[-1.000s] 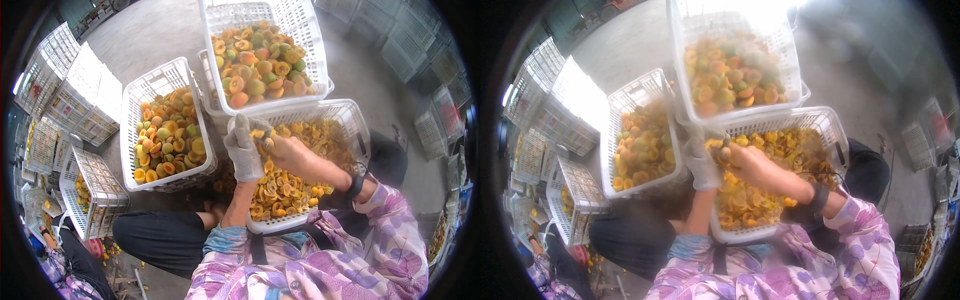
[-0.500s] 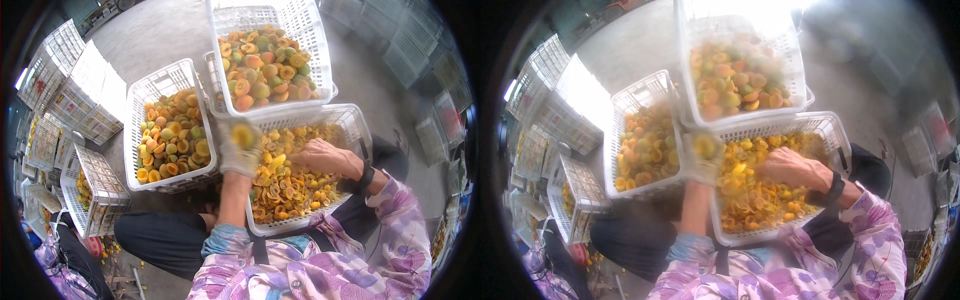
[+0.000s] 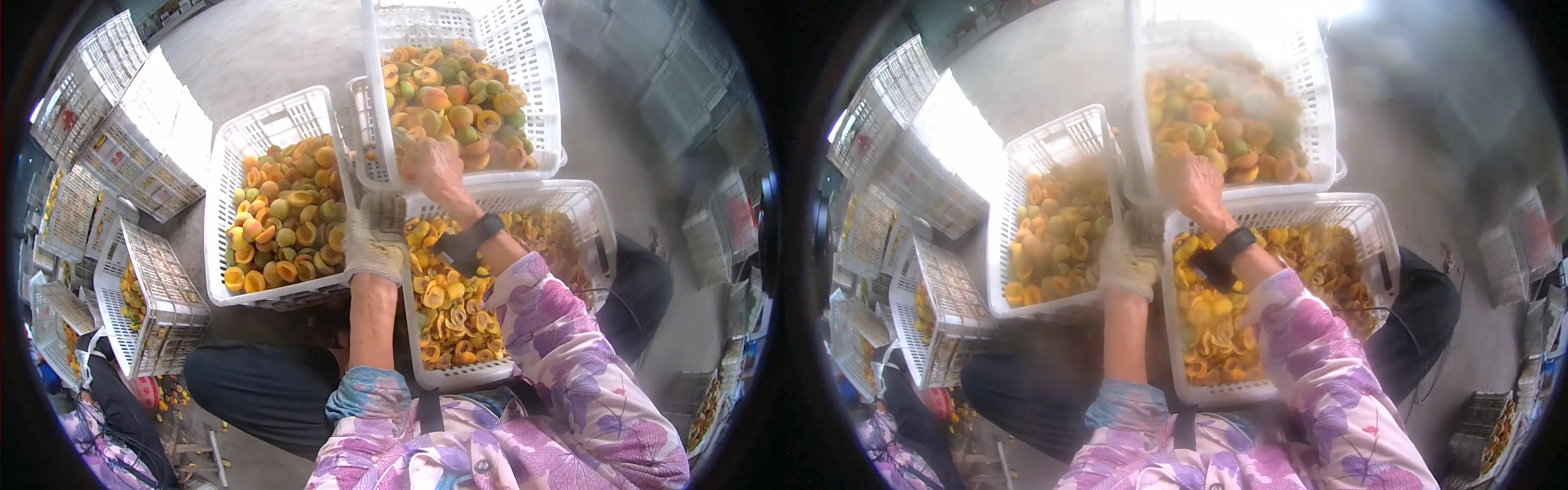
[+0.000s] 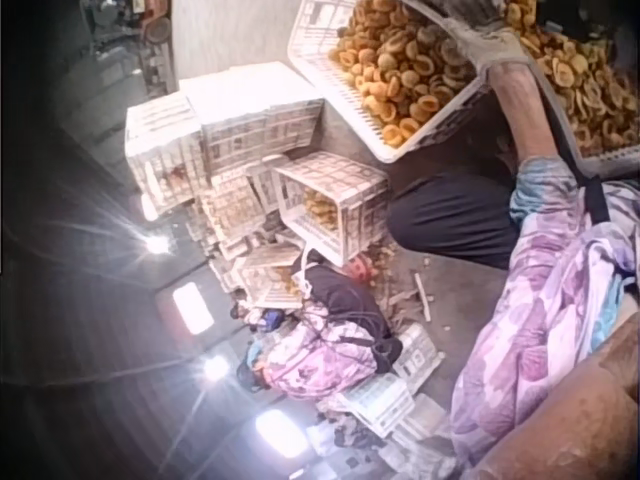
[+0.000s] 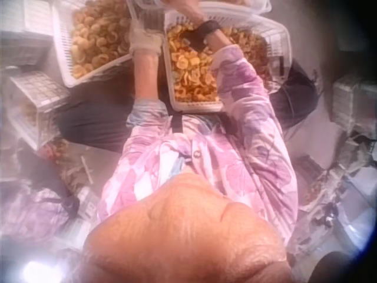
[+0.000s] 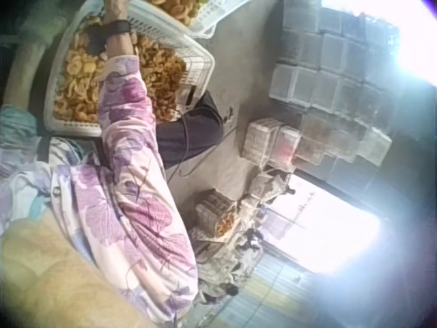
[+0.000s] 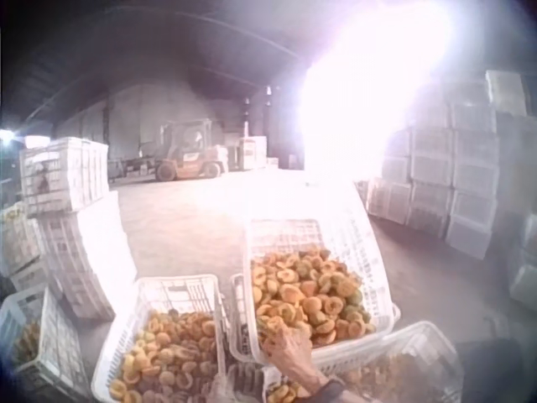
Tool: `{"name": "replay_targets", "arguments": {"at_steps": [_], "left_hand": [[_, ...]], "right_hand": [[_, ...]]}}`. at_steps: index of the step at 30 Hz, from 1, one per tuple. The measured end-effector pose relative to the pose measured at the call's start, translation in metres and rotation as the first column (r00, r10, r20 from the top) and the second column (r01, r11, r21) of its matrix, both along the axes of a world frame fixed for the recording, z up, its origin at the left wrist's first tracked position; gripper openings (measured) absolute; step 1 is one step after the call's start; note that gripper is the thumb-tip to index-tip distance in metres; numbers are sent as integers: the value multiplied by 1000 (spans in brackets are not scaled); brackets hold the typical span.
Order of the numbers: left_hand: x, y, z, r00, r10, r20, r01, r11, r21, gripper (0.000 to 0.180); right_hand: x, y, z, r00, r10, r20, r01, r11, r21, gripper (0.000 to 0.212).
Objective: The recorder halves and pits apricots or similar stone fruits using a small hand tool, sorting the halves and pits into different crates.
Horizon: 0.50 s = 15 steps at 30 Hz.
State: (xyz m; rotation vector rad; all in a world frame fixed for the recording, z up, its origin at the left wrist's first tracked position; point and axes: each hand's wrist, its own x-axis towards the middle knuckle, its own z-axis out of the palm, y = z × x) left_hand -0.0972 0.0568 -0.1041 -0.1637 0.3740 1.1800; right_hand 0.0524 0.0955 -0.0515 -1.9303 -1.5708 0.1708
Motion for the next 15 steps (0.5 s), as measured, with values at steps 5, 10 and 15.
{"name": "replay_targets", "arguments": {"at_steps": [5,10,15], "left_hand": [[34,-16,28,966,-173,-191,183,982,40,37],[42,-37,55,989,-123,-80,127,991,40,40],[55,-44,81,1000,25,-15,-22,985,172,36]], "right_hand": [[9,-16,9,954,-33,-298,63,994,92,28],[-8,-107,58,961,273,-46,-264,954,143,30],[4,-140,59,988,142,-65,-122,961,247,26]]}}
